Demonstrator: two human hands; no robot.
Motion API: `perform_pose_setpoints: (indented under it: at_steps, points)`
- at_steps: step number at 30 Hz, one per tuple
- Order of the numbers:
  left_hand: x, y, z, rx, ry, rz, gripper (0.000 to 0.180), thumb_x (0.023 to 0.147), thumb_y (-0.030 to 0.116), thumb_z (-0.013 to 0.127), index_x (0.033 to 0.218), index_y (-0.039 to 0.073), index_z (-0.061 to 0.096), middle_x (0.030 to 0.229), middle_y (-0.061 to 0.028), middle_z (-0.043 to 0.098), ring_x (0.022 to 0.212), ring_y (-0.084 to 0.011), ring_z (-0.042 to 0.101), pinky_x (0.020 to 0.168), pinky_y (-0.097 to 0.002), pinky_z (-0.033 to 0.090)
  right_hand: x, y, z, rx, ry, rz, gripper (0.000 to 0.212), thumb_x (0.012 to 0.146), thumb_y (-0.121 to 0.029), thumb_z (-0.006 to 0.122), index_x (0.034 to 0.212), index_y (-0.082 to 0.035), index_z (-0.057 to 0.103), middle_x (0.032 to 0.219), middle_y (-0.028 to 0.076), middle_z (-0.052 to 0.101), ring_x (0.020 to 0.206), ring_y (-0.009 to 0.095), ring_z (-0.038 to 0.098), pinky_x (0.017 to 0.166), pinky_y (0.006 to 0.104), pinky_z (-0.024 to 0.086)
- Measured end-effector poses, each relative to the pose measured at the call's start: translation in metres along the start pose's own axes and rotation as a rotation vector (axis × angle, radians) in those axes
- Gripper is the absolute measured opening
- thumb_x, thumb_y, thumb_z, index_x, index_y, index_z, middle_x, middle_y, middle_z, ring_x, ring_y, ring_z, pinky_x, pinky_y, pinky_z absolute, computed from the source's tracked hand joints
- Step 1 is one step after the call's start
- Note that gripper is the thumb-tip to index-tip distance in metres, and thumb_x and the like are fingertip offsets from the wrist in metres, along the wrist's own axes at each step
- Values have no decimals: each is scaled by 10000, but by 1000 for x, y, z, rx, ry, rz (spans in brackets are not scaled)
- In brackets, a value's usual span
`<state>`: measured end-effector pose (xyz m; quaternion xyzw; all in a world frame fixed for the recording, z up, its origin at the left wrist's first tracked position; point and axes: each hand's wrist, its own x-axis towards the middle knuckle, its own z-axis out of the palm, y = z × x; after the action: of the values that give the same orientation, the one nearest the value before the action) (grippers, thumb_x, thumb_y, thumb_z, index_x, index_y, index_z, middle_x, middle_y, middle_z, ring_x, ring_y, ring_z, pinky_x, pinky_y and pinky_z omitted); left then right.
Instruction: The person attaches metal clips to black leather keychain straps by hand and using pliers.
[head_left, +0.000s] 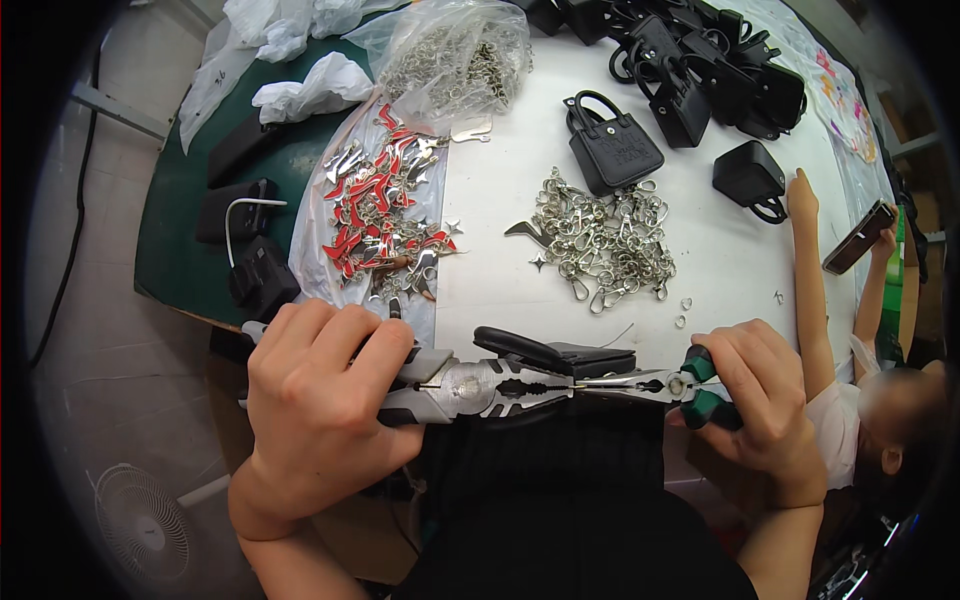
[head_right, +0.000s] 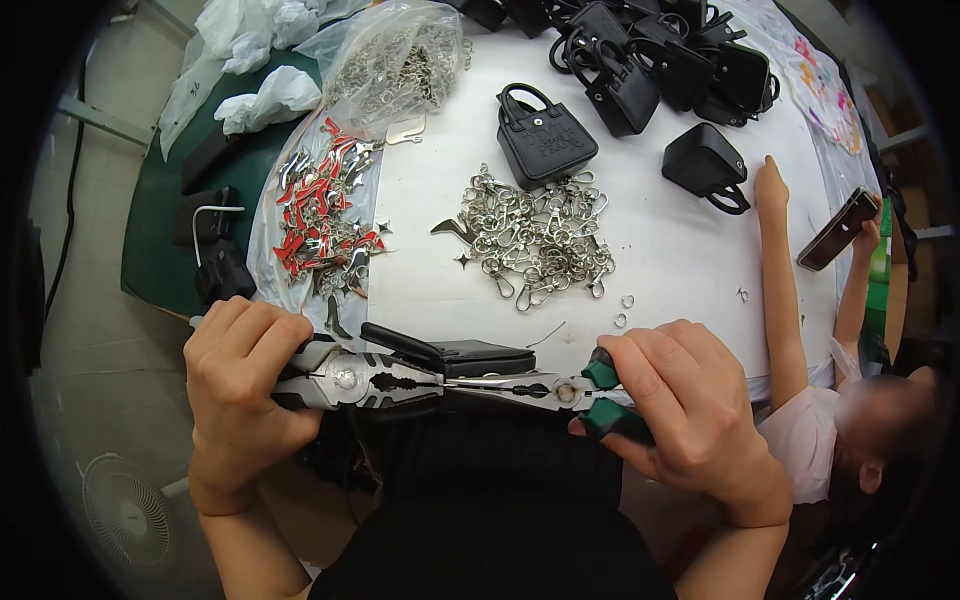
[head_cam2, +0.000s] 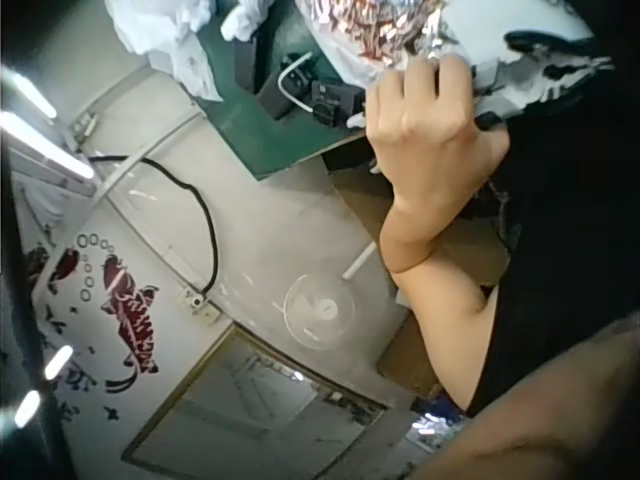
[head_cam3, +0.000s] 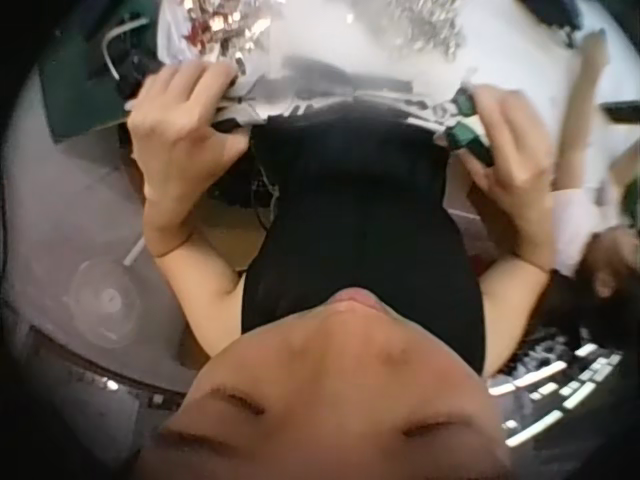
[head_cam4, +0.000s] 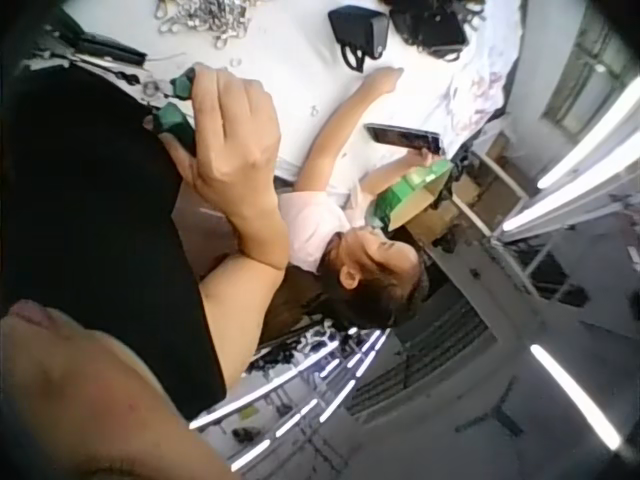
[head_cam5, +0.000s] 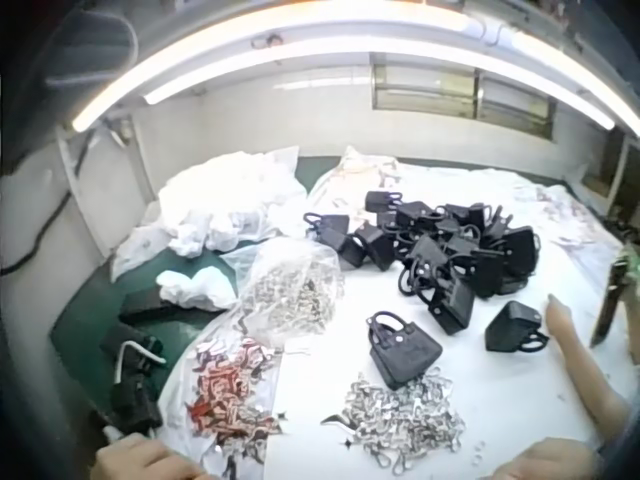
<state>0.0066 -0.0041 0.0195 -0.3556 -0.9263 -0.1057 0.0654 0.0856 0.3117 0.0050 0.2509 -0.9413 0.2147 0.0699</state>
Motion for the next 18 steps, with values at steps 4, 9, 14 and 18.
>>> perform_pose_setpoints:
  at_steps: [4, 9, 14, 18]
  points:
    - [0, 2, -2, 15, -20, -6, 334, 482, 78, 707, 802, 45, 616, 740, -67, 579, 663, -282, 524, 615, -384, 410, -3, 0, 0, -4, -20, 32, 604, 643, -233, 855, 1102, 77, 613, 921, 153, 630, 739, 305, 593, 657, 398, 484]
    - [-1, 8, 5, -29, -12, -32, 401, 499, 101, 791, 861, 47, 628, 837, -79, 589, 744, -286, 548, 643, -393, 431, -5, 3, -1, -2, -39, 73, 592, 640, -241, 849, 1097, 60, 623, 920, 144, 634, 755, 313, 597, 674, 406, 482]
    - [-16, 12, 44, -241, -77, -160, 486, 549, 198, 893, 935, 48, 638, 940, -88, 576, 843, -293, 561, 723, -417, 465, -26, 17, -21, -150, -26, 145, 572, 592, -201, 840, 1070, 40, 638, 902, 134, 636, 772, 317, 593, 676, 427, 462]
    - [-17, 25, 84, -287, -50, -80, 517, 565, 265, 919, 949, 55, 643, 973, -86, 568, 933, -313, 557, 789, -430, 466, -50, 31, -35, -199, 9, 210, 537, 627, -234, 811, 1058, 39, 645, 900, 136, 638, 784, 333, 589, 686, 423, 456]
